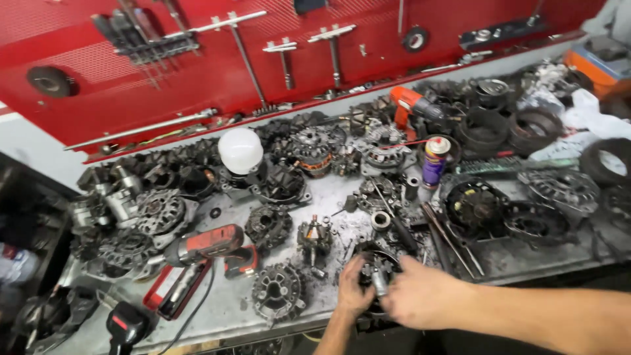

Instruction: The person uses a T-handle wrench to tighten a bolt on a disassembled alternator held in their left hand. They then place the alternator on the workbench and pick up a different alternator component to continue working.

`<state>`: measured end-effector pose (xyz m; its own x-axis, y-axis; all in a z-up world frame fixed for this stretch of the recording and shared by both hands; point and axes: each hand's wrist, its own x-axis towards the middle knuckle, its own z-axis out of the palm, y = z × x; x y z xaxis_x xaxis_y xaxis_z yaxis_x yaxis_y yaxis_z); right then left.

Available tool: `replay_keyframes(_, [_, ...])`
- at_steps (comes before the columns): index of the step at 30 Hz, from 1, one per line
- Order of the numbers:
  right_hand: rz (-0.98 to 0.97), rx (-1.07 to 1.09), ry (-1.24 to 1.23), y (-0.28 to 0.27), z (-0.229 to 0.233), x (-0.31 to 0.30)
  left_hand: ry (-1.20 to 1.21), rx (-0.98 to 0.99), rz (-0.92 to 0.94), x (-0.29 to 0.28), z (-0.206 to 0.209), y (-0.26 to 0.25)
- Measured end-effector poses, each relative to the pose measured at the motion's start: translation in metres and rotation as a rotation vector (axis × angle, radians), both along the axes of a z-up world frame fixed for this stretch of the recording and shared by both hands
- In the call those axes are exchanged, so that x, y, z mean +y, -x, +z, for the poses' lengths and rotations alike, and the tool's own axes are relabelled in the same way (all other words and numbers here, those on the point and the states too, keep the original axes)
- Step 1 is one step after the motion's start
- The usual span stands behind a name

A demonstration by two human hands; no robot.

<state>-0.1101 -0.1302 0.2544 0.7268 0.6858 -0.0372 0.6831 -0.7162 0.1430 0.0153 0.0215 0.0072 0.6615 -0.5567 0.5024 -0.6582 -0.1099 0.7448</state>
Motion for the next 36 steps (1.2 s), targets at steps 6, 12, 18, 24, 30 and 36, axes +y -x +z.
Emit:
replay_keyframes(6, [-0.115, 0.178, 0.072, -0.092, 0.051, 0.051, 0.11, 0.065, -0.083, 0.004, 0.026, 0.003])
replay_keyframes(12, [-0.651, 0.351, 0.021, -0.111, 0.03, -0.032, -0.05, 0.136, 0.059, 0.002, 0.015, 0.007])
replay_keyframes(18, [-0.564, -0.037, -0.496, -0.022, -0.043, -0.067, 0.009, 0.124, -0.038, 0.002, 0.055, 0.009])
replay_keyframes(24, [-0.724, 0.049, -0.246, 0.038, -0.027, -0.015, 0.025, 0.091, -0.05, 0.001, 0.07, 0.004])
replay_keyframes(30, [-0.304, 0.162, -0.021, 0.028, 0.0, 0.034, 0.033, 0.126, -0.118, 0.006, 0.073, 0.004])
replay_keyframes(36, [-0.096, -0.097, -0.05, -0.047, 0.009, 0.05, 0.062, 0.309, -0.174, -0.001, 0.005, -0.012])
